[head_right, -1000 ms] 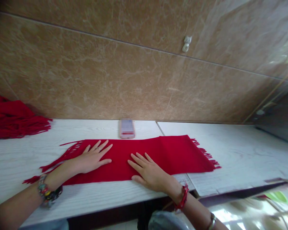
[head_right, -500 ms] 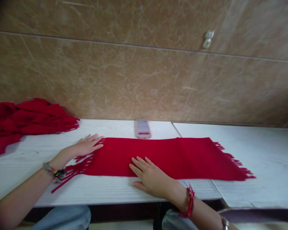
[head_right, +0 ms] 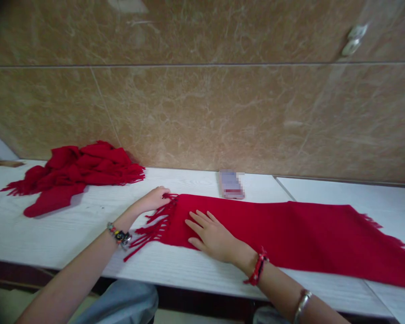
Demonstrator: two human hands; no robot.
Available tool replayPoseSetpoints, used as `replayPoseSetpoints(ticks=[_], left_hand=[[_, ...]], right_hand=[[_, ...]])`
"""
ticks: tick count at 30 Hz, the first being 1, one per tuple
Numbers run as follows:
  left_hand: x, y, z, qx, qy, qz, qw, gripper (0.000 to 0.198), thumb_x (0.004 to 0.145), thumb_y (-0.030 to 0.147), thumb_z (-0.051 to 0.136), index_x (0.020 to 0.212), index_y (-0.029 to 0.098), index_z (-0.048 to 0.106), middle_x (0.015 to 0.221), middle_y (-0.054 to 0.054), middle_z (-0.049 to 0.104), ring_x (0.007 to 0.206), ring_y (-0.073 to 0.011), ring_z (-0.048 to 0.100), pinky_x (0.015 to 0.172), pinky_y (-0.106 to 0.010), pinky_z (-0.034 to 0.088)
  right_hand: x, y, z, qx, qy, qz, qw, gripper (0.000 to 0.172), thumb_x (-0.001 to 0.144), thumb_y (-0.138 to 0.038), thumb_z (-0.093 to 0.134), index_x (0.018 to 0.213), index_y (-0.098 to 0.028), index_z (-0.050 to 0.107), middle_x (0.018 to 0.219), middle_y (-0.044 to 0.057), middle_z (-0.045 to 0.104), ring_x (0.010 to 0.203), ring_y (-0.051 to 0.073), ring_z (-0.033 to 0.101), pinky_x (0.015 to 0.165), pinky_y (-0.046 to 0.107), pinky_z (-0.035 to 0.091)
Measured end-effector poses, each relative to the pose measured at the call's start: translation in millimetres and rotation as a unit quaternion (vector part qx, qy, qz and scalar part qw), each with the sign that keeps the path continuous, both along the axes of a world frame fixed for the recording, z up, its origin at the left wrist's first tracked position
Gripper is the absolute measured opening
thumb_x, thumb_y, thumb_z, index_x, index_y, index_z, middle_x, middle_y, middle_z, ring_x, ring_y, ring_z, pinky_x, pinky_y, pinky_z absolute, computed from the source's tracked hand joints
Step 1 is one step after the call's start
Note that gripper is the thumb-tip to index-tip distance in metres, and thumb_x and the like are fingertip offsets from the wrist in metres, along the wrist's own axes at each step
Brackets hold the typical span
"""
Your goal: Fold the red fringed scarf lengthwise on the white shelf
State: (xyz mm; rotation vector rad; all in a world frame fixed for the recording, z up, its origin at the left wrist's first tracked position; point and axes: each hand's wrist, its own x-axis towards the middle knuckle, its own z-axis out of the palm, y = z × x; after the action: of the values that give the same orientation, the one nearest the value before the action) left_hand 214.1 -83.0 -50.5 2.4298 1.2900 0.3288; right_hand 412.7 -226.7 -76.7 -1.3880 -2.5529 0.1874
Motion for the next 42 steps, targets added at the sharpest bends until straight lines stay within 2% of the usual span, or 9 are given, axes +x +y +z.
replayPoseSetpoints(ticks=[5, 8, 13, 15, 20, 25, 32, 37, 42], left_hand=[[-23.9, 13.5, 5.9, 0.008, -0.013, 0.077, 0.997, 0.025, 0.077, 0.014, 0.034, 0.090, 0.013, 0.055, 0.074, -0.005, 0.064, 0.063, -0.0144, 0.058, 0.061, -0.024, 0.044], [-31.3, 12.4, 7.9, 0.044, -0.005, 0.112, 0.993, 0.025, 0.076, 0.014, 0.038, 0.095, 0.012, 0.055, 0.085, -0.009, 0.063, 0.080, -0.0192, 0.058, 0.075, -0.030, 0.043], [-11.2, -8.0, 4.8, 0.050, 0.050, -0.028, 0.997, 0.042, 0.069, 0.027, 0.058, 0.110, 0.020, 0.054, 0.116, -0.007, 0.049, 0.108, -0.0202, 0.046, 0.092, -0.029, 0.035], [-2.8, -12.9, 2.8, 0.041, 0.102, -0.036, 0.993, 0.039, 0.067, 0.029, 0.060, 0.105, 0.024, 0.057, 0.121, -0.007, 0.044, 0.114, -0.0235, 0.040, 0.093, -0.035, 0.034], [-12.3, -7.2, 1.7, 0.109, 0.172, 0.054, 0.977, 0.019, 0.069, 0.026, 0.060, 0.087, 0.023, 0.065, 0.134, -0.007, 0.034, 0.127, -0.0321, 0.018, 0.097, -0.050, 0.023], [-31.0, -5.7, 7.6, 0.241, 0.228, 0.195, 0.923, 0.020, 0.074, 0.013, 0.051, 0.087, 0.014, 0.065, 0.136, -0.014, 0.032, 0.129, -0.0363, 0.013, 0.099, -0.057, 0.011], [4.4, -21.4, 7.1, 0.091, 0.142, 0.017, 0.985, 0.023, 0.065, 0.030, 0.063, 0.088, 0.024, 0.061, 0.136, -0.004, 0.033, 0.129, -0.0281, 0.019, 0.100, -0.042, 0.026], [-3.8, -11.7, -2.1, 0.141, 0.191, 0.113, 0.965, 0.023, 0.069, 0.008, 0.053, 0.087, 0.020, 0.060, 0.135, -0.009, 0.034, 0.129, -0.0310, 0.017, 0.099, -0.050, 0.021], [-20.7, -9.9, 5.9, 0.215, 0.182, 0.173, 0.944, 0.027, 0.072, 0.004, 0.047, 0.093, 0.016, 0.060, 0.131, -0.015, 0.036, 0.127, -0.0348, 0.020, 0.097, -0.054, 0.022]], right_hand=[[1.0, -0.1, -6.4, -0.002, 0.007, -0.016, 1.000, 0.047, 0.089, -0.041, 0.035, 0.131, -0.021, 0.039, 0.138, 0.008, 0.034, 0.129, 0.023, 0.024, 0.105, 0.046, 0.020], [-0.7, -0.6, -3.9, -0.005, -0.005, -0.019, 1.000, 0.047, 0.089, -0.040, 0.035, 0.131, -0.021, 0.039, 0.138, 0.008, 0.034, 0.129, 0.022, 0.024, 0.105, 0.045, 0.020], [-2.0, -0.5, -3.0, -0.001, -0.013, -0.017, 1.000, 0.047, 0.089, -0.040, 0.035, 0.131, -0.021, 0.039, 0.138, 0.007, 0.034, 0.128, 0.023, 0.025, 0.105, 0.045, 0.021], [-1.8, -0.6, -3.6, 0.002, -0.009, -0.017, 1.000, 0.046, 0.089, -0.040, 0.035, 0.131, -0.021, 0.039, 0.138, 0.007, 0.034, 0.128, 0.023, 0.025, 0.105, 0.045, 0.021], [-1.5, -1.3, -3.8, -0.003, 0.000, -0.021, 1.000, 0.045, 0.089, -0.039, 0.036, 0.129, -0.020, 0.041, 0.137, 0.009, 0.036, 0.128, 0.023, 0.027, 0.104, 0.045, 0.022], [-1.3, -1.3, -3.3, 0.002, 0.001, -0.018, 1.000, 0.044, 0.089, -0.038, 0.036, 0.129, -0.020, 0.042, 0.137, 0.009, 0.036, 0.127, 0.022, 0.027, 0.104, 0.045, 0.022], [-1.0, -1.3, -4.9, 0.018, 0.004, -0.015, 1.000, 0.044, 0.088, -0.037, 0.037, 0.129, -0.019, 0.042, 0.136, 0.009, 0.038, 0.127, 0.023, 0.028, 0.103, 0.046, 0.024], [-0.6, -1.8, -5.2, 0.021, -0.005, -0.017, 1.000, 0.044, 0.089, -0.037, 0.036, 0.129, -0.020, 0.042, 0.135, 0.009, 0.039, 0.126, 0.023, 0.029, 0.103, 0.045, 0.025], [0.7, -1.8, -7.3, 0.029, 0.009, -0.015, 0.999, 0.044, 0.089, -0.038, 0.036, 0.128, -0.020, 0.043, 0.135, 0.009, 0.039, 0.126, 0.023, 0.029, 0.103, 0.044, 0.025]])
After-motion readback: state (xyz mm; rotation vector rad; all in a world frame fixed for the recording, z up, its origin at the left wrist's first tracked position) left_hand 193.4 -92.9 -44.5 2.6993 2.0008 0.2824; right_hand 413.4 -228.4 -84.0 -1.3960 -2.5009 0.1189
